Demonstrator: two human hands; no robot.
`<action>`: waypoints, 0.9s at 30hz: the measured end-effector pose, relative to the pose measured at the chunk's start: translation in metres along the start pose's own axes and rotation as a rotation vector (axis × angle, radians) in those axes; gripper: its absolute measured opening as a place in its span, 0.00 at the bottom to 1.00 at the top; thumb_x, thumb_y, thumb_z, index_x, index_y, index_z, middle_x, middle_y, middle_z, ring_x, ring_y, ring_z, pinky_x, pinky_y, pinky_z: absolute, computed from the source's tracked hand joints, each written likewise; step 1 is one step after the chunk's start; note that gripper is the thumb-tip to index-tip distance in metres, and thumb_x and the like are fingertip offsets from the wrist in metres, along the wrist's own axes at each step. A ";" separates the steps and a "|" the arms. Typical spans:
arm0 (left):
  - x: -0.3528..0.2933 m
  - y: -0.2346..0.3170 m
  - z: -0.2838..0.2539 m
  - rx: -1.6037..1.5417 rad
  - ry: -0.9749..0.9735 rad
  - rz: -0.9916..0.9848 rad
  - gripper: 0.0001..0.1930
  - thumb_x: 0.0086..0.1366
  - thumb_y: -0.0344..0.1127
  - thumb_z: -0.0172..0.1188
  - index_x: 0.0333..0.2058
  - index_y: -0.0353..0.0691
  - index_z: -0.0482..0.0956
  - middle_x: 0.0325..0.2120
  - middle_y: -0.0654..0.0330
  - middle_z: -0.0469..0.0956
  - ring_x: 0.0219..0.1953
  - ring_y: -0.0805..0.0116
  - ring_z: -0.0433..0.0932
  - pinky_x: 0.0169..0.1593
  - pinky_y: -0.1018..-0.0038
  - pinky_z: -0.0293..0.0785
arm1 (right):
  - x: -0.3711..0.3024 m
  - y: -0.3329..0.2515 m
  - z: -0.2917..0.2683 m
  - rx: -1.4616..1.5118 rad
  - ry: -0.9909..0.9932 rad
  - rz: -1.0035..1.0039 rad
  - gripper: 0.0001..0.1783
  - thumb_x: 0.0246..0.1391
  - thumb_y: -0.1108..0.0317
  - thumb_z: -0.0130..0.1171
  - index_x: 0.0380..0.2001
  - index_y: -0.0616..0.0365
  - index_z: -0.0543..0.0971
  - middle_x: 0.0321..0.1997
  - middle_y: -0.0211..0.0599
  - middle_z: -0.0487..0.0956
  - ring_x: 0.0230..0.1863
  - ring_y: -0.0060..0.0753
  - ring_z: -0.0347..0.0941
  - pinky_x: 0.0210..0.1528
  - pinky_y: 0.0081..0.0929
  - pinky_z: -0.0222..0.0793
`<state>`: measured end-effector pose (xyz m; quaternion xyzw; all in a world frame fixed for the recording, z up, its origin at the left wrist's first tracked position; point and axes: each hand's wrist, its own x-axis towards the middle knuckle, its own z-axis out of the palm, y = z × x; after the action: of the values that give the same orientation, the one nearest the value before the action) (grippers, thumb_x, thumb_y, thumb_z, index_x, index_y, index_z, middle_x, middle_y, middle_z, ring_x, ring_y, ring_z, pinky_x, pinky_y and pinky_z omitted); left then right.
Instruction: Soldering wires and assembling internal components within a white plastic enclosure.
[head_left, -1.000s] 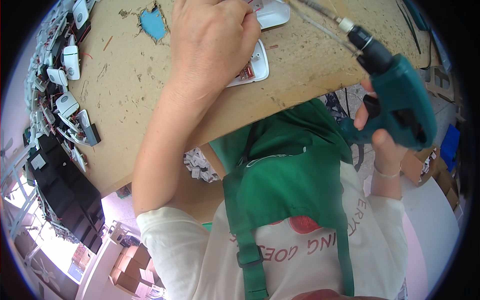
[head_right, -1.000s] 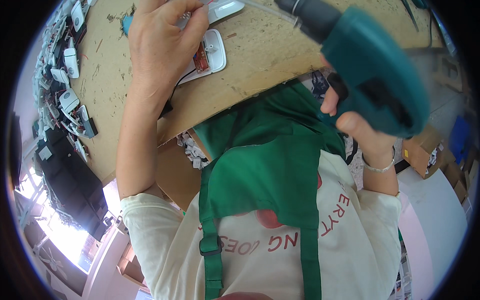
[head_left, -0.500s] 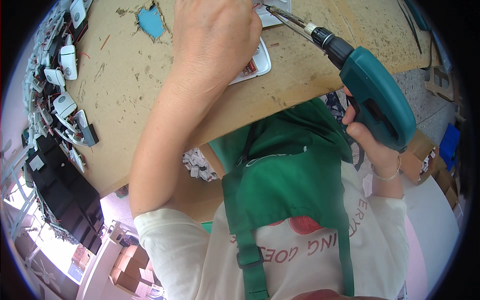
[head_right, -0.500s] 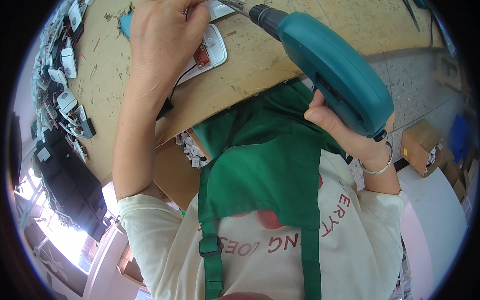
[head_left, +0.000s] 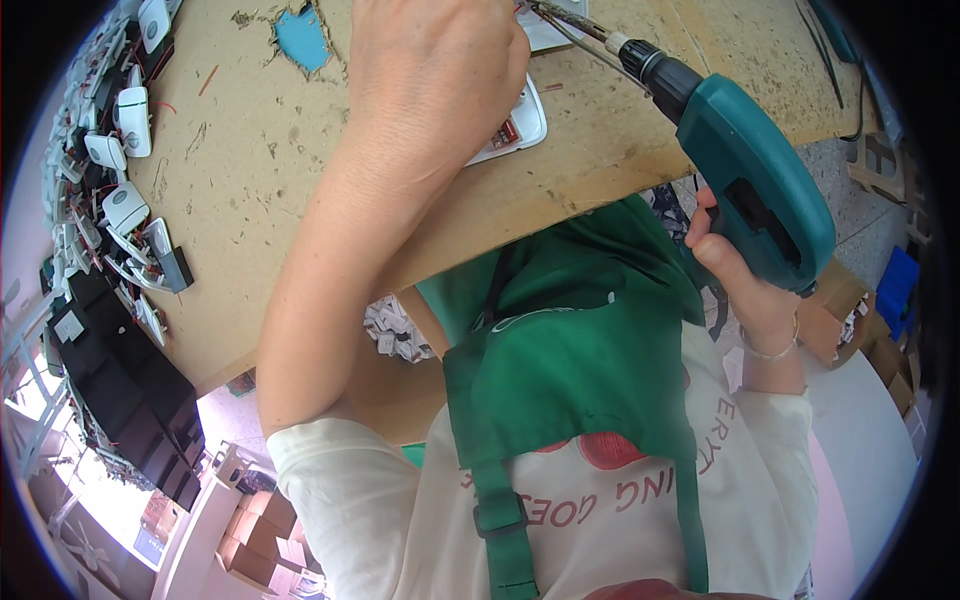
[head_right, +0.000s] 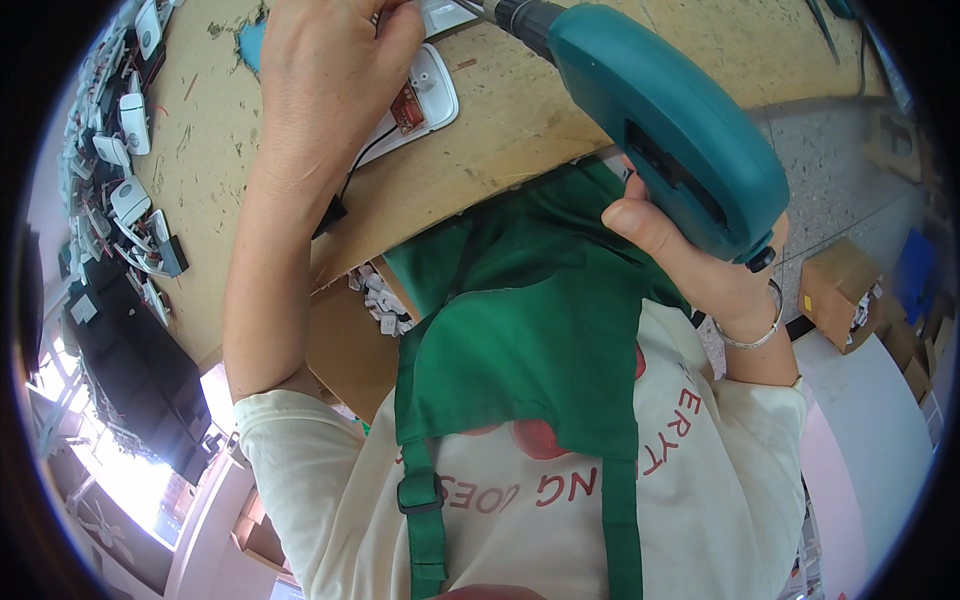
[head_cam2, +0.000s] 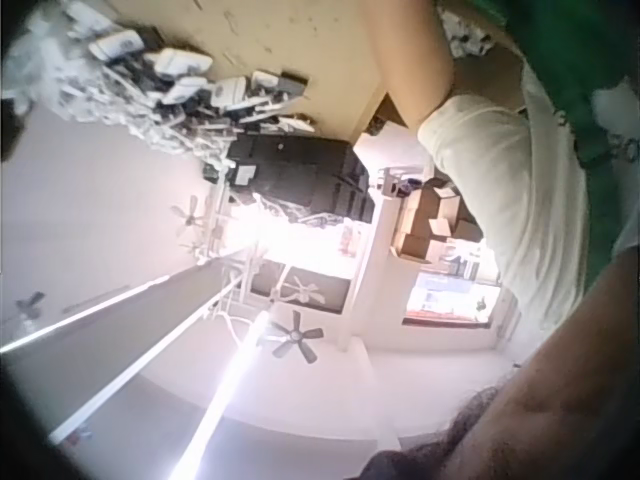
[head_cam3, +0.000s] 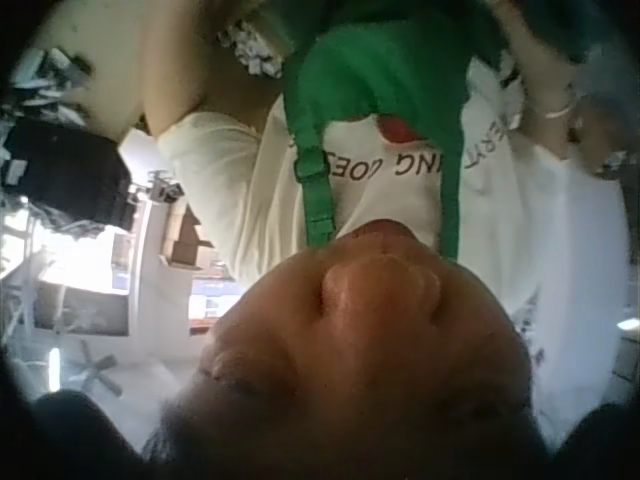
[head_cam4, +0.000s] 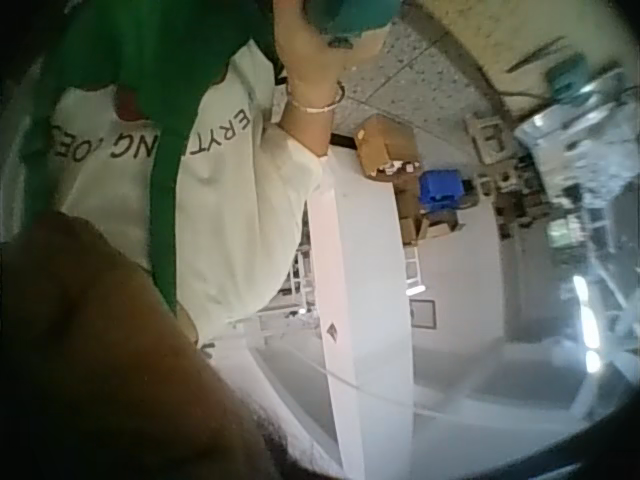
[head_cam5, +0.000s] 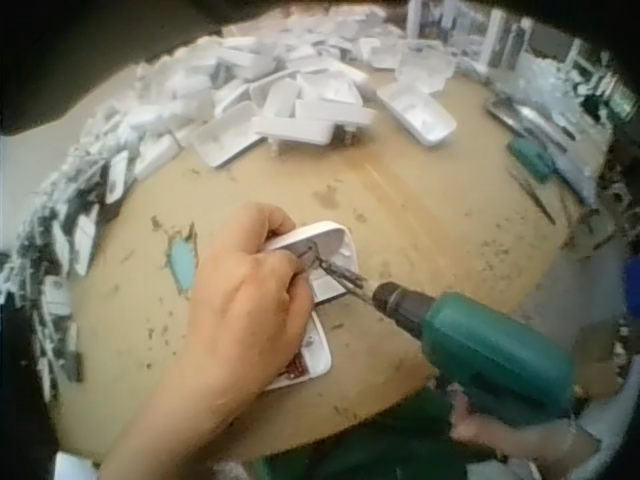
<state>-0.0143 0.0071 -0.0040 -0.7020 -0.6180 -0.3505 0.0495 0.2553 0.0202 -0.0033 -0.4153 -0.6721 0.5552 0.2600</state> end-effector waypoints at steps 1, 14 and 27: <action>0.000 -0.001 0.000 0.001 0.003 0.008 0.02 0.45 0.21 0.57 0.19 0.28 0.74 0.33 0.47 0.73 0.35 0.49 0.73 0.39 0.62 0.69 | 0.000 0.000 0.000 -0.007 -0.003 0.006 0.16 0.42 0.68 0.73 0.35 0.60 0.80 0.29 0.29 0.80 0.30 0.21 0.75 0.36 0.18 0.73; -0.001 -0.001 0.000 -0.002 0.018 0.020 0.03 0.44 0.21 0.58 0.18 0.28 0.72 0.33 0.47 0.73 0.35 0.48 0.73 0.39 0.62 0.70 | 0.002 -0.004 0.001 -0.080 0.000 -0.022 0.16 0.41 0.65 0.74 0.33 0.60 0.80 0.27 0.29 0.80 0.28 0.22 0.75 0.33 0.19 0.71; 0.000 0.000 -0.001 0.015 0.020 0.018 0.03 0.45 0.21 0.58 0.18 0.28 0.72 0.34 0.47 0.73 0.34 0.48 0.73 0.38 0.61 0.69 | -0.001 -0.005 0.002 -0.080 0.051 -0.029 0.16 0.40 0.66 0.74 0.32 0.60 0.81 0.27 0.29 0.80 0.28 0.21 0.75 0.32 0.18 0.71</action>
<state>-0.0152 0.0067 -0.0032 -0.7035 -0.6138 -0.3525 0.0641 0.2522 0.0182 0.0013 -0.4298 -0.6928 0.5131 0.2683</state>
